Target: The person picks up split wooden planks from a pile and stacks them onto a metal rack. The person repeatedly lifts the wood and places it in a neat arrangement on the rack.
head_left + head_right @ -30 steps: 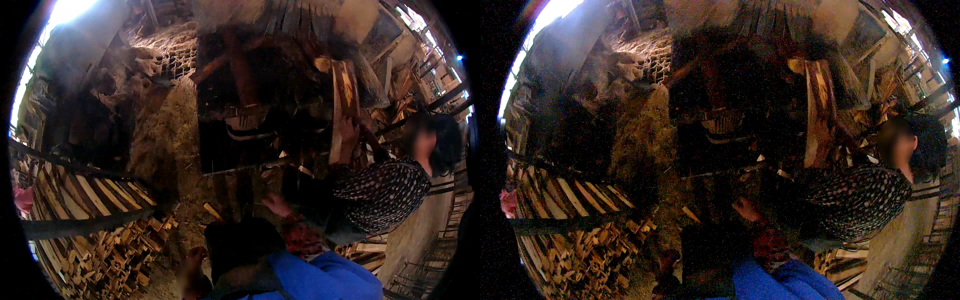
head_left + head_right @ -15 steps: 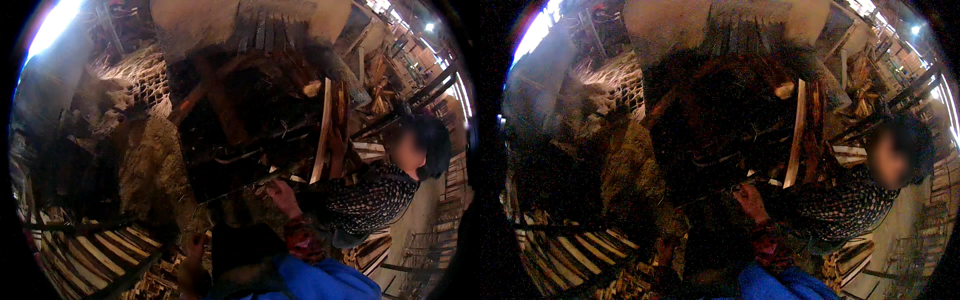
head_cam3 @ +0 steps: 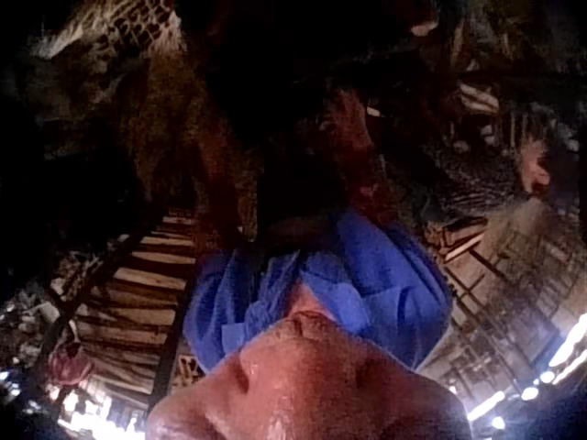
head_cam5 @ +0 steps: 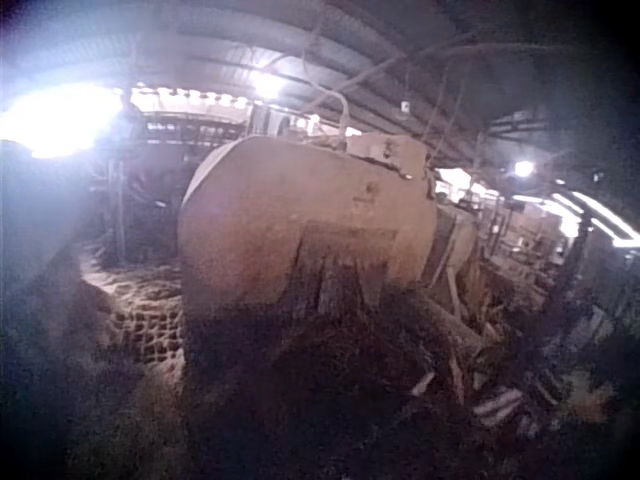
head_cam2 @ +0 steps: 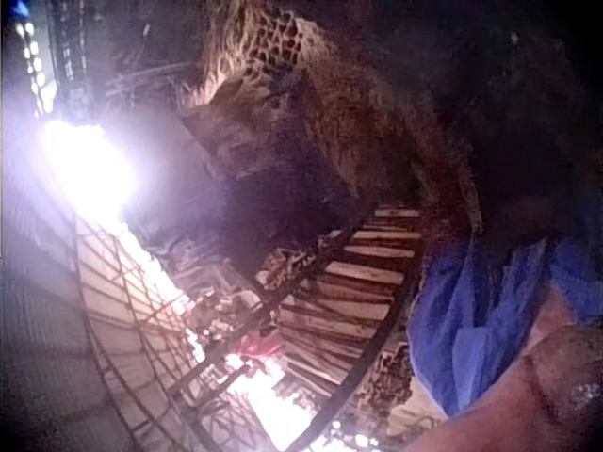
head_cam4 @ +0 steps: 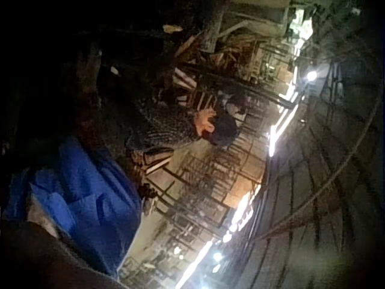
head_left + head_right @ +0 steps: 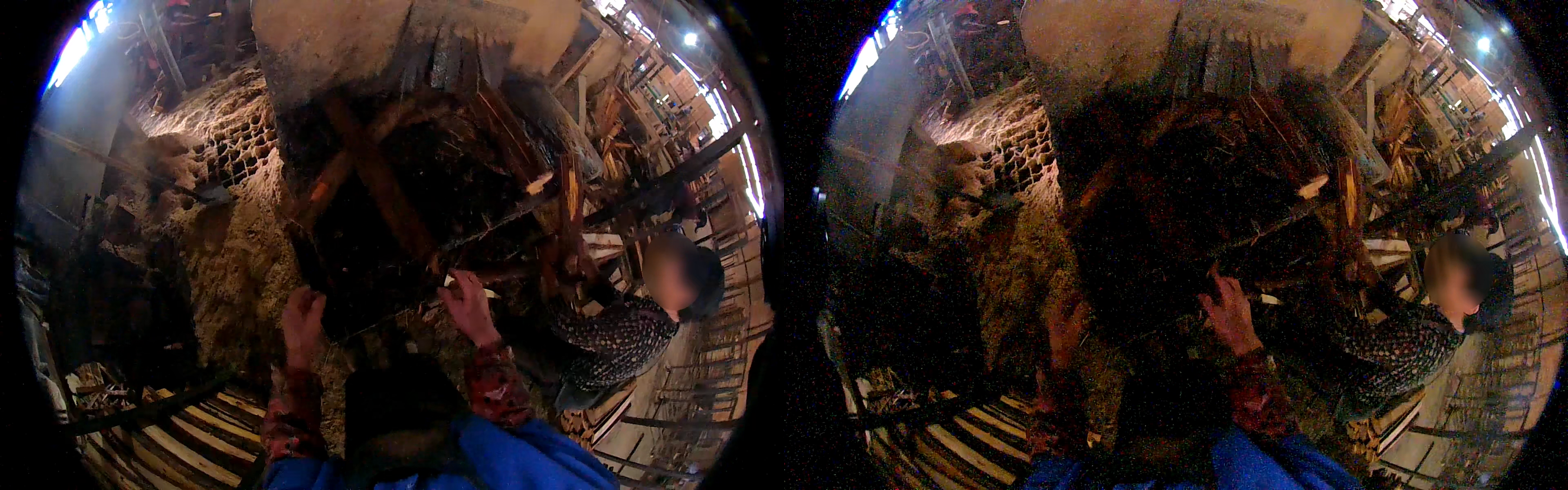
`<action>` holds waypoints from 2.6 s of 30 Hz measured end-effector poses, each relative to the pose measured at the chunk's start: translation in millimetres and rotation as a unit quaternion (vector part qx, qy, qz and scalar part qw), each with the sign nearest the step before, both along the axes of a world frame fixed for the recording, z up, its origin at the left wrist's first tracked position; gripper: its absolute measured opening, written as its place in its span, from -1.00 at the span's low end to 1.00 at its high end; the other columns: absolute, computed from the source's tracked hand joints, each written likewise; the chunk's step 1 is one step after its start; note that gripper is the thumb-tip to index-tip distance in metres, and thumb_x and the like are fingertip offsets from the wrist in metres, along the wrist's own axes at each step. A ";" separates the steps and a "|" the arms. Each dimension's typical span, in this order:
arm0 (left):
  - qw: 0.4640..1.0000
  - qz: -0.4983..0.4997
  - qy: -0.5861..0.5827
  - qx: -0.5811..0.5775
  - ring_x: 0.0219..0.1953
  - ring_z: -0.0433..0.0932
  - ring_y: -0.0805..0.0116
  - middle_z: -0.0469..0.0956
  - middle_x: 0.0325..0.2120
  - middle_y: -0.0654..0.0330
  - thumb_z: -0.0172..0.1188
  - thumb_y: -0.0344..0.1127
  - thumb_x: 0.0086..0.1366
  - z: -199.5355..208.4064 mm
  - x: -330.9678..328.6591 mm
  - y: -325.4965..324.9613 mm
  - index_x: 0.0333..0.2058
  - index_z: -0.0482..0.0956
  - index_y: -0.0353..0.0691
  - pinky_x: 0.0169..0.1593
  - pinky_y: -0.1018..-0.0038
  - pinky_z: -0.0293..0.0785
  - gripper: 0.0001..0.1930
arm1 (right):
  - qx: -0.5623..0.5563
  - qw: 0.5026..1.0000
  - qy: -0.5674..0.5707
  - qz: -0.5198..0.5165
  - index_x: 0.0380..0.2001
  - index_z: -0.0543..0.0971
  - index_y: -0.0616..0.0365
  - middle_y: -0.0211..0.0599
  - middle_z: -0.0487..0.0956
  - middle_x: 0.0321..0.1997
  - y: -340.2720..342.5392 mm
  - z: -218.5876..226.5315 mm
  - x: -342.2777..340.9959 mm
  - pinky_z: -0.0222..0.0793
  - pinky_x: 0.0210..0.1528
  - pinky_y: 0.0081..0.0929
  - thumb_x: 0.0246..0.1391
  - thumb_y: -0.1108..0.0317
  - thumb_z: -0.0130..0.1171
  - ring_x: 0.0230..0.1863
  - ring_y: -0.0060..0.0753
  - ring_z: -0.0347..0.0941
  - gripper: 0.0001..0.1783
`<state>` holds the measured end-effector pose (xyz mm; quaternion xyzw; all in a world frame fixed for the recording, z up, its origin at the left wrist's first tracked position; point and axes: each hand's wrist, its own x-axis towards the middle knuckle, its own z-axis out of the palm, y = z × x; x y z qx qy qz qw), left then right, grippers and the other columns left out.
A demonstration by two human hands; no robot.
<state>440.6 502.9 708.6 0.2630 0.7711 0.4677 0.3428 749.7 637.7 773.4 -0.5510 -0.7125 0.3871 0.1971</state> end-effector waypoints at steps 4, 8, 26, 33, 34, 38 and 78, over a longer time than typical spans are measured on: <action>0.961 -0.028 0.179 0.209 -0.17 0.53 0.12 0.53 -0.20 -0.03 0.27 -0.21 0.14 -6.2 -19.3 50.8 -0.01 0.41 -0.33 -0.11 0.24 0.45 -0.51 | 0.173 0.981 -0.058 0.071 0.16 0.28 0.21 0.00 0.24 0.18 44.2 1.1 -32.6 0.35 0.01 -0.13 0.01 0.15 0.23 0.12 0.03 0.24 -0.32; 0.934 -0.028 0.323 0.152 -0.09 0.48 -0.02 0.47 -0.11 -0.08 0.28 -0.18 0.13 -66.1 -86.0 109.1 0.02 0.36 -0.33 -0.07 0.14 0.41 -0.46 | 0.270 0.942 -0.147 0.133 0.21 0.20 0.15 0.00 0.20 0.20 81.8 -35.1 -84.3 0.18 0.12 0.02 -0.05 0.04 0.22 0.17 0.17 0.12 -0.20; 0.956 -0.130 0.259 -0.055 -0.17 0.51 -0.05 0.54 -0.25 -0.10 0.33 -0.01 -0.07 -15.7 -71.7 134.1 -0.06 0.43 -0.39 -0.09 0.20 0.43 -0.33 | 0.105 0.985 -0.098 0.094 0.21 0.14 0.26 0.11 0.21 0.11 52.9 -72.4 -37.9 0.25 0.10 -0.12 -0.30 0.06 0.39 0.12 0.15 0.19 0.03; 0.989 -0.082 0.117 0.035 -0.29 0.57 0.06 0.57 -0.35 -0.05 0.35 -0.06 -0.06 -72.3 -16.9 39.9 -0.10 0.46 -0.38 -0.17 0.26 0.47 -0.38 | 0.205 0.972 -0.102 0.053 0.15 0.22 0.25 0.10 0.27 0.09 14.5 -88.5 -45.5 0.28 0.07 -0.15 -0.30 0.05 0.39 0.11 0.14 0.23 -0.04; 0.991 -0.078 0.098 0.054 -0.30 0.57 0.07 0.57 -0.35 -0.05 0.36 -0.07 -0.05 -77.7 -10.0 37.8 -0.10 0.46 -0.38 -0.18 0.27 0.48 -0.40 | 0.186 0.976 -0.100 0.046 0.15 0.23 0.25 0.10 0.29 0.08 14.4 -84.7 -44.5 0.28 0.07 -0.15 -0.30 0.05 0.38 0.10 0.15 0.25 -0.06; 0.996 -0.081 0.042 -0.026 -0.29 0.57 0.10 0.57 -0.32 -0.05 0.36 -0.16 -0.03 1.0 62.1 36.7 -0.10 0.45 -0.36 -0.21 0.30 0.49 -0.45 | -0.073 0.995 0.034 0.061 0.11 0.27 0.27 0.06 0.42 0.00 5.8 -75.5 -42.8 0.29 0.07 -0.18 -0.25 0.12 0.37 0.04 0.09 0.34 -0.14; 0.972 0.046 -0.151 0.175 -0.15 0.50 0.29 0.54 -0.17 0.03 0.38 -0.32 -0.01 -1.9 76.6 154.0 -0.08 0.45 -0.46 -0.06 0.41 0.42 -0.48 | 0.336 0.922 -0.176 0.085 0.15 0.28 0.19 0.07 0.28 0.12 148.0 -40.6 -44.2 0.20 0.13 -0.13 -0.13 0.14 0.30 0.17 0.16 0.16 -0.23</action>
